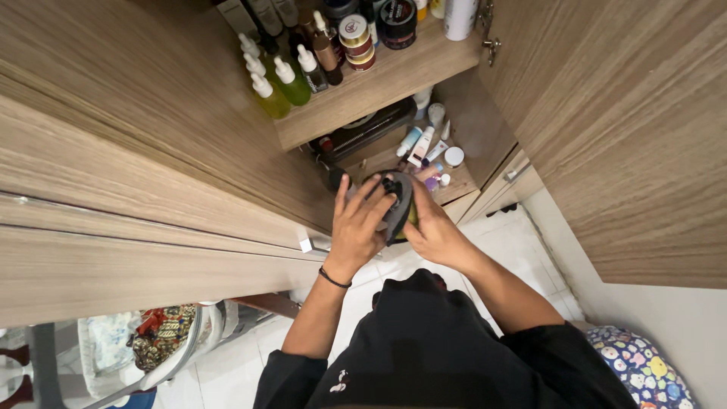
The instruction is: The person organizes cosmetic items from a wooden cabinet into a small drawstring pouch. They pick up various bottles, tubes, and jars from the shelves, place them into the pouch, and occasionally return items to the cabinet. The person also briefly sits on a nearby bed to handle some items before continuing to pack the pouch.
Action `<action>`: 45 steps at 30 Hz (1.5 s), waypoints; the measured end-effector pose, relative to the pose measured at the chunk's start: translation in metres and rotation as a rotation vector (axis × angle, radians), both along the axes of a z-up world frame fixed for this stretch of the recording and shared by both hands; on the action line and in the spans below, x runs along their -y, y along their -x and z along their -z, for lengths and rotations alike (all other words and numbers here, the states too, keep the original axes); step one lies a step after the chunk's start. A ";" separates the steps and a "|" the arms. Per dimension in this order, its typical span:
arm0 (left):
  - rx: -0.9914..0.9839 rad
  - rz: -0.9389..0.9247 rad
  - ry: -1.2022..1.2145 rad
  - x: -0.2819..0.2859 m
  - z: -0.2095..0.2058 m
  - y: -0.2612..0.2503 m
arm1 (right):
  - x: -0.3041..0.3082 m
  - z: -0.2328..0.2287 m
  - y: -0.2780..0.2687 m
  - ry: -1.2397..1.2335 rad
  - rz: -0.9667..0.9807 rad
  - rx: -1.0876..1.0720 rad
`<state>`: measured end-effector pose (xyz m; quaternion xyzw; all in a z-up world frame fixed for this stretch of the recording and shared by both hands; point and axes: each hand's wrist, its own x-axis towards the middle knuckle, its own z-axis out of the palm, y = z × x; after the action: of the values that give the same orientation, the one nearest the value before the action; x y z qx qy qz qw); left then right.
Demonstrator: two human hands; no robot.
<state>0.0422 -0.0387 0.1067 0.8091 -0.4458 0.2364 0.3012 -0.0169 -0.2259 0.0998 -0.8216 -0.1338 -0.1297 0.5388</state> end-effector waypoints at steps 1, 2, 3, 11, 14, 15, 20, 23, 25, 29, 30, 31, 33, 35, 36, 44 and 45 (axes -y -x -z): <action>0.023 -0.028 0.006 0.001 0.001 0.001 | -0.002 -0.002 0.000 0.047 0.030 0.030; 0.046 -0.057 0.012 0.000 0.002 0.004 | -0.004 -0.003 0.000 0.094 0.059 0.061; 0.070 -0.086 0.017 0.000 0.002 0.006 | -0.005 -0.003 -0.001 0.104 0.080 0.044; 0.072 -0.113 0.145 0.006 0.008 0.021 | -0.006 0.026 -0.006 -0.237 0.094 0.007; 0.023 0.030 0.084 0.001 0.003 0.015 | -0.006 0.046 -0.011 -0.700 -0.011 -0.114; -0.008 0.087 0.051 -0.001 0.001 0.013 | -0.005 0.055 -0.011 -0.656 0.028 -0.066; -0.204 0.142 0.180 0.003 -0.003 0.013 | -0.010 0.099 -0.021 -0.625 0.169 0.049; -0.193 0.115 0.204 0.000 -0.007 0.010 | -0.009 0.101 -0.021 -0.526 0.130 -0.107; -0.214 0.110 0.252 -0.005 -0.010 0.005 | -0.008 0.087 -0.018 -0.652 -0.117 -0.080; -0.272 0.117 0.296 -0.012 -0.013 0.001 | 0.003 0.046 -0.008 -0.417 -0.279 -0.059; -0.256 0.113 0.278 -0.013 -0.014 0.001 | 0.006 0.039 -0.010 -0.362 -0.244 -0.076; -0.224 0.104 0.210 -0.013 -0.014 0.002 | 0.009 0.036 -0.012 -0.309 -0.209 -0.096; -0.157 0.088 0.076 -0.014 -0.015 0.006 | 0.010 0.043 -0.014 -0.266 -0.141 -0.090; -0.154 0.115 0.107 -0.012 -0.018 0.008 | 0.008 0.063 -0.016 -0.281 -0.077 -0.037; -0.151 0.128 0.124 -0.010 -0.019 0.008 | 0.007 0.075 -0.017 -0.301 -0.023 -0.058; -0.188 0.045 0.236 -0.014 -0.025 -0.002 | 0.003 0.088 -0.026 -0.869 -0.310 -0.440; -0.211 0.030 0.257 -0.015 -0.024 -0.004 | 0.005 0.073 -0.024 -0.780 -0.348 -0.377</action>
<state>0.0458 -0.0236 0.1308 0.7776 -0.3897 0.2004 0.4508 0.0075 -0.2306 0.0272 -0.5324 -0.1106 0.0734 0.8360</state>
